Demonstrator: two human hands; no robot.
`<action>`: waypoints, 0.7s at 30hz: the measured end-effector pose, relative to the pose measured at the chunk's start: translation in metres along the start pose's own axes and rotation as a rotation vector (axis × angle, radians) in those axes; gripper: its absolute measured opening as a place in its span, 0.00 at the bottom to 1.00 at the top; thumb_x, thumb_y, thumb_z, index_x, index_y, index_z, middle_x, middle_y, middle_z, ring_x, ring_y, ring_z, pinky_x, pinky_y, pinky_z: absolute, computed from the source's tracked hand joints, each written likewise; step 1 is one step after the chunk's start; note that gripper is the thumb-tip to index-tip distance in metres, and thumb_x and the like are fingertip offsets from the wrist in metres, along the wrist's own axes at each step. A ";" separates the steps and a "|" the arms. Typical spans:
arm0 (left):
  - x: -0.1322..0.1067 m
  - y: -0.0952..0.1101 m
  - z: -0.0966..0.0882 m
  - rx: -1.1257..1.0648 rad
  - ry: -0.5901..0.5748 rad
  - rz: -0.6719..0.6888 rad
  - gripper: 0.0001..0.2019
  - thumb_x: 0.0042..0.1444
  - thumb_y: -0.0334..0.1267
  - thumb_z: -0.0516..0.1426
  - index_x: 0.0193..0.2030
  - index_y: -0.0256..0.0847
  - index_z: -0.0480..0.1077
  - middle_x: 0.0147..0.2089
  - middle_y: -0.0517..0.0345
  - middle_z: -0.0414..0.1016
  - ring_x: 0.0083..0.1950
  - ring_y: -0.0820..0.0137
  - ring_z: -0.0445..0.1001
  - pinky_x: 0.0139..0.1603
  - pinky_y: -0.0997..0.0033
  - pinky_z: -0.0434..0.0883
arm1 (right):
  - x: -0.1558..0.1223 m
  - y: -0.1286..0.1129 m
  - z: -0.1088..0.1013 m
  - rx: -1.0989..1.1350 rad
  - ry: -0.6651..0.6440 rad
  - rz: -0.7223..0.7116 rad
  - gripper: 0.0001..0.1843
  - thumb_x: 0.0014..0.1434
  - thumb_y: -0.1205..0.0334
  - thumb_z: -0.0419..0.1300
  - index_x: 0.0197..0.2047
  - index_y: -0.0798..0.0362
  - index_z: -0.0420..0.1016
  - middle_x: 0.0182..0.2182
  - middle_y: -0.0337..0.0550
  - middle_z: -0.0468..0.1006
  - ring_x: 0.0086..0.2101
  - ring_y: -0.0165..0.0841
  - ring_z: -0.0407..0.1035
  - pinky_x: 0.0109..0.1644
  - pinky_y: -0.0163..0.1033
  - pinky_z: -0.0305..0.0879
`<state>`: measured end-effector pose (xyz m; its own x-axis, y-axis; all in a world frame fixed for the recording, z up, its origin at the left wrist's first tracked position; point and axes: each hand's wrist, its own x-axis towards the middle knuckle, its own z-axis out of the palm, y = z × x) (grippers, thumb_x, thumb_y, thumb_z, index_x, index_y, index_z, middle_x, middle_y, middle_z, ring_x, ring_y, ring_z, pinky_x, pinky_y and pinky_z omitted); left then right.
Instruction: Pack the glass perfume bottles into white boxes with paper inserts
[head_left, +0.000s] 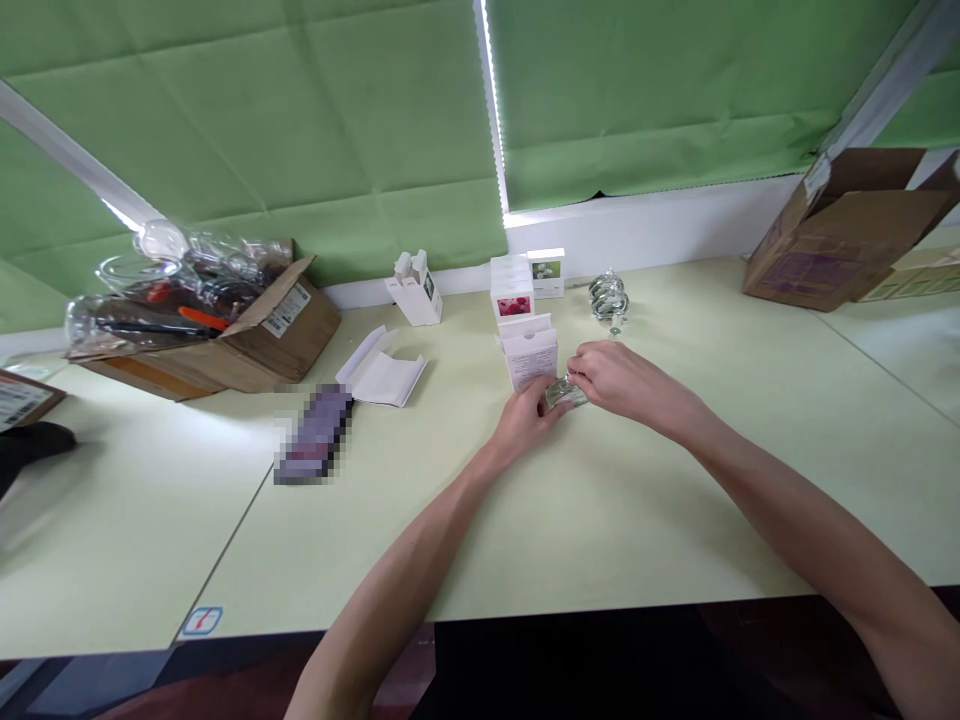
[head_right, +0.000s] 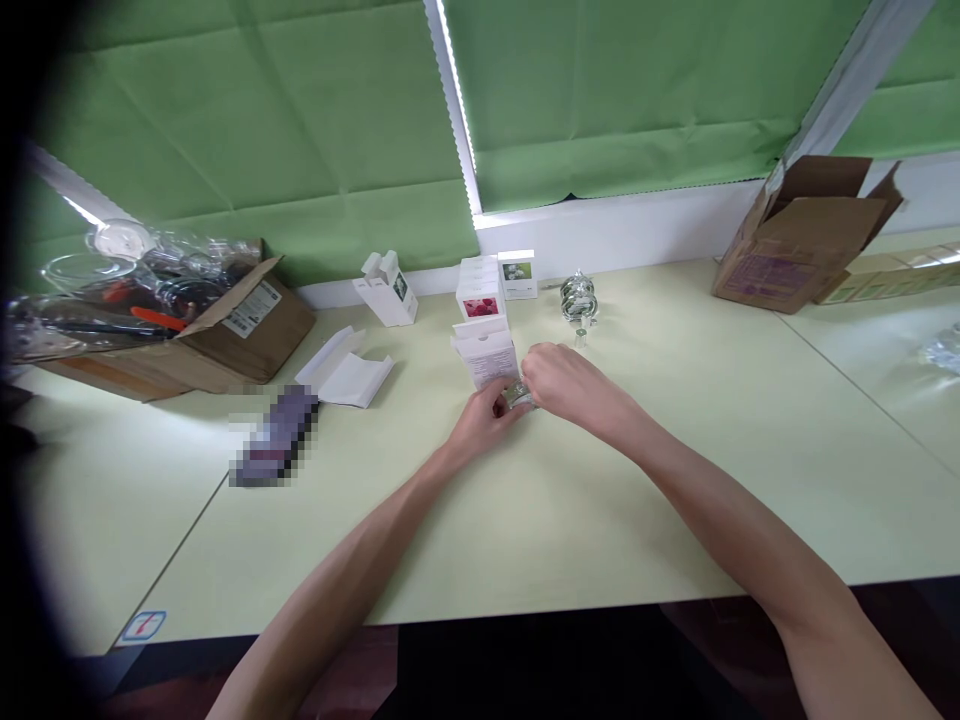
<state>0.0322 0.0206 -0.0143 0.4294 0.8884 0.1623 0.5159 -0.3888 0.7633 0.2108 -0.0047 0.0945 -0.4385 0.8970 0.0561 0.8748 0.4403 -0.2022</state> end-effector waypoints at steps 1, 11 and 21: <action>0.000 0.000 0.000 0.000 0.000 0.003 0.17 0.60 0.47 0.61 0.51 0.41 0.72 0.30 0.61 0.70 0.30 0.70 0.68 0.33 0.71 0.64 | 0.000 0.001 -0.001 0.013 -0.001 0.000 0.17 0.67 0.67 0.52 0.27 0.54 0.73 0.28 0.48 0.72 0.29 0.35 0.64 0.33 0.41 0.51; 0.000 0.000 0.000 -0.003 -0.003 0.001 0.18 0.60 0.50 0.61 0.51 0.41 0.72 0.29 0.61 0.69 0.29 0.70 0.67 0.31 0.71 0.63 | 0.001 -0.002 0.002 -0.014 -0.001 0.013 0.14 0.65 0.69 0.55 0.28 0.54 0.74 0.29 0.50 0.73 0.31 0.36 0.66 0.35 0.41 0.51; -0.001 0.003 -0.001 -0.015 0.000 0.003 0.15 0.60 0.46 0.61 0.50 0.41 0.72 0.29 0.62 0.69 0.29 0.70 0.66 0.32 0.71 0.62 | 0.002 -0.003 -0.004 0.016 -0.019 0.043 0.19 0.65 0.67 0.51 0.22 0.51 0.61 0.24 0.44 0.65 0.26 0.32 0.59 0.32 0.41 0.50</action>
<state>0.0326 0.0192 -0.0119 0.4305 0.8875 0.1645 0.5036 -0.3875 0.7722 0.2085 -0.0043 0.0990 -0.4044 0.9141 0.0284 0.8897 0.4004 -0.2194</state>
